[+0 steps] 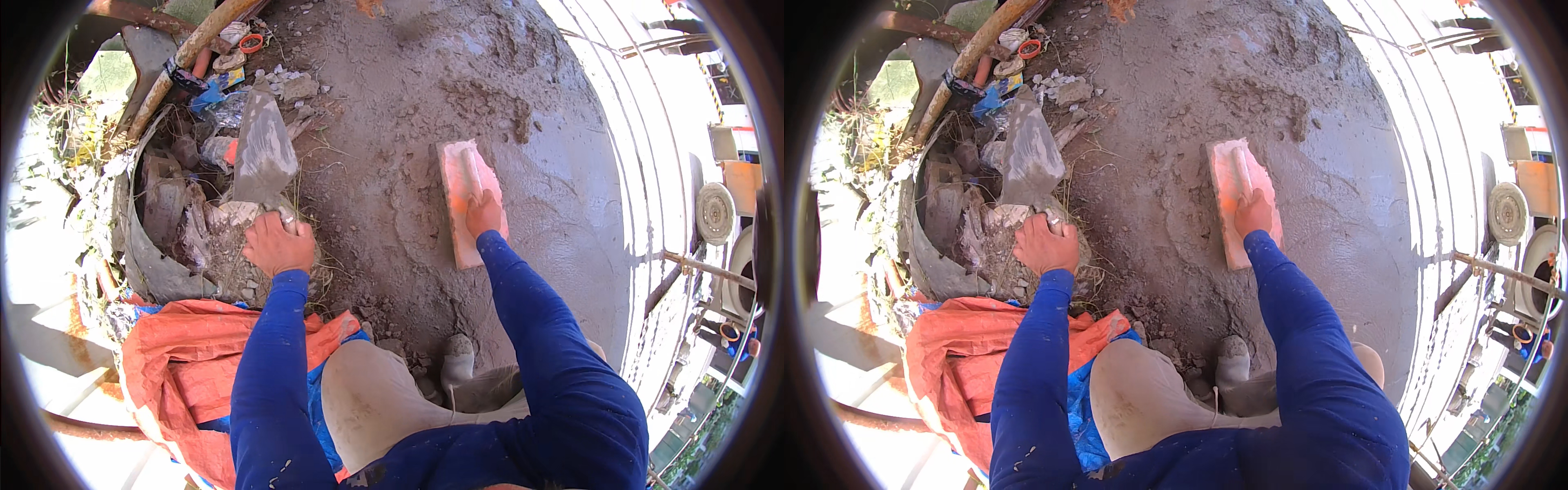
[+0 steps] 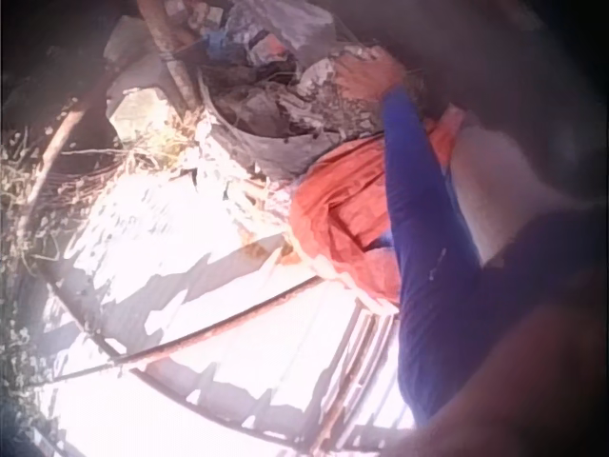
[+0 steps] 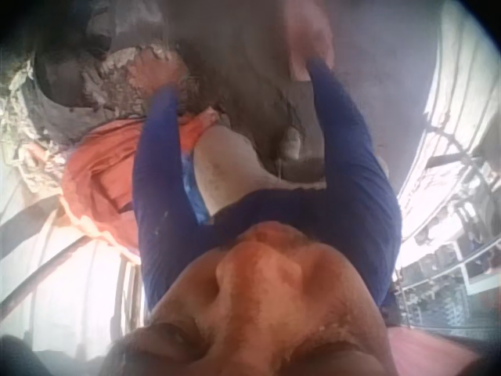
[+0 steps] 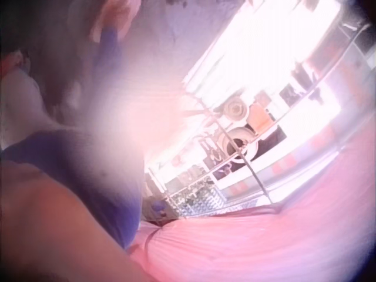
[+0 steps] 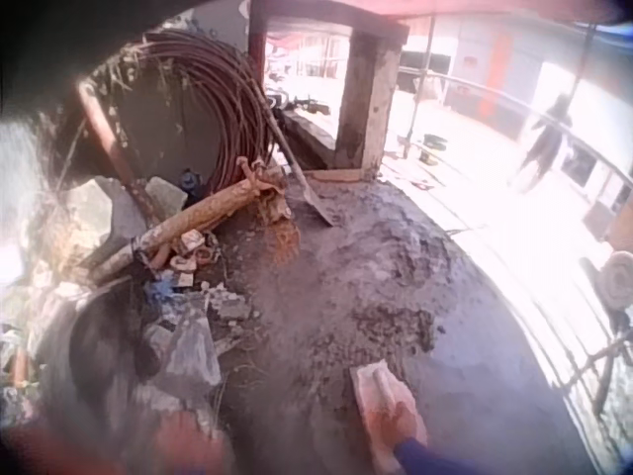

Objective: The person applies and smooths wet cement on a curved wall using a trowel and a pink float. They repeatedly spread the material, level the surface, and scrape excess cement from the tools.

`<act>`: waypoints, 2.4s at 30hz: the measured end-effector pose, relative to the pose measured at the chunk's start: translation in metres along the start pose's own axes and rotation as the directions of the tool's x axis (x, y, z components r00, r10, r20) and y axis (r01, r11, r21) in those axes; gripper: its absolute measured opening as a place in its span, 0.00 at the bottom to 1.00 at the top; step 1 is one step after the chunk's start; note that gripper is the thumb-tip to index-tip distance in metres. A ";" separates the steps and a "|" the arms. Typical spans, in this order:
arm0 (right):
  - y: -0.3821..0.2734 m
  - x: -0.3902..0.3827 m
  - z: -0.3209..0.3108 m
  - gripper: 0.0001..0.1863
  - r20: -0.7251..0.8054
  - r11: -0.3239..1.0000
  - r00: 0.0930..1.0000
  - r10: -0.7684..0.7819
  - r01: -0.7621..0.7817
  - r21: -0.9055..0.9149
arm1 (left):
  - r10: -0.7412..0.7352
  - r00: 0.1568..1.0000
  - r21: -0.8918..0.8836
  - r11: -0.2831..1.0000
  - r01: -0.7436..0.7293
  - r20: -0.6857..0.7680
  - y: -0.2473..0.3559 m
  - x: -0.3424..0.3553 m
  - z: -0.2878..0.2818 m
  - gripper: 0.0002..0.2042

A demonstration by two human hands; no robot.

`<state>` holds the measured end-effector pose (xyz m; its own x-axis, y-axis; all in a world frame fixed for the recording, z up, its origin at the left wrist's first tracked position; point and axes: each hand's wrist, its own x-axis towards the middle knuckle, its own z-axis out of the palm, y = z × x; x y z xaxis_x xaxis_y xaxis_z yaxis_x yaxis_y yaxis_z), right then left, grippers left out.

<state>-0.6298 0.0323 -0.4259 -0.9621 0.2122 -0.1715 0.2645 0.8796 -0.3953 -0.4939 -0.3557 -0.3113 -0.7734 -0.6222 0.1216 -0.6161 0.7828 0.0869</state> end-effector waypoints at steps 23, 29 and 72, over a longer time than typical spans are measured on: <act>-0.020 -0.180 0.028 0.20 0.223 0.943 0.956 -0.190 0.114 0.313 | 0.019 0.999 0.041 0.999 -0.017 -0.039 0.007 -0.005 0.001 0.21; 0.012 -0.277 0.065 0.21 0.396 0.907 0.849 -0.350 0.201 0.369 | 0.029 0.998 -0.004 1.000 -0.030 -0.057 0.010 -0.009 0.006 0.23; 0.132 -0.215 -0.054 0.20 0.242 0.738 0.881 0.407 -0.473 0.481 | 0.192 0.952 0.054 0.976 -0.210 0.240 -0.071 0.055 -0.006 0.29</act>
<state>-0.3911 0.1261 -0.3922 -0.7233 0.4417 -0.5307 0.6828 0.3435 -0.6448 -0.4917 -0.4456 -0.3048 -0.8899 -0.4438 -0.1051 -0.4469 0.8946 0.0058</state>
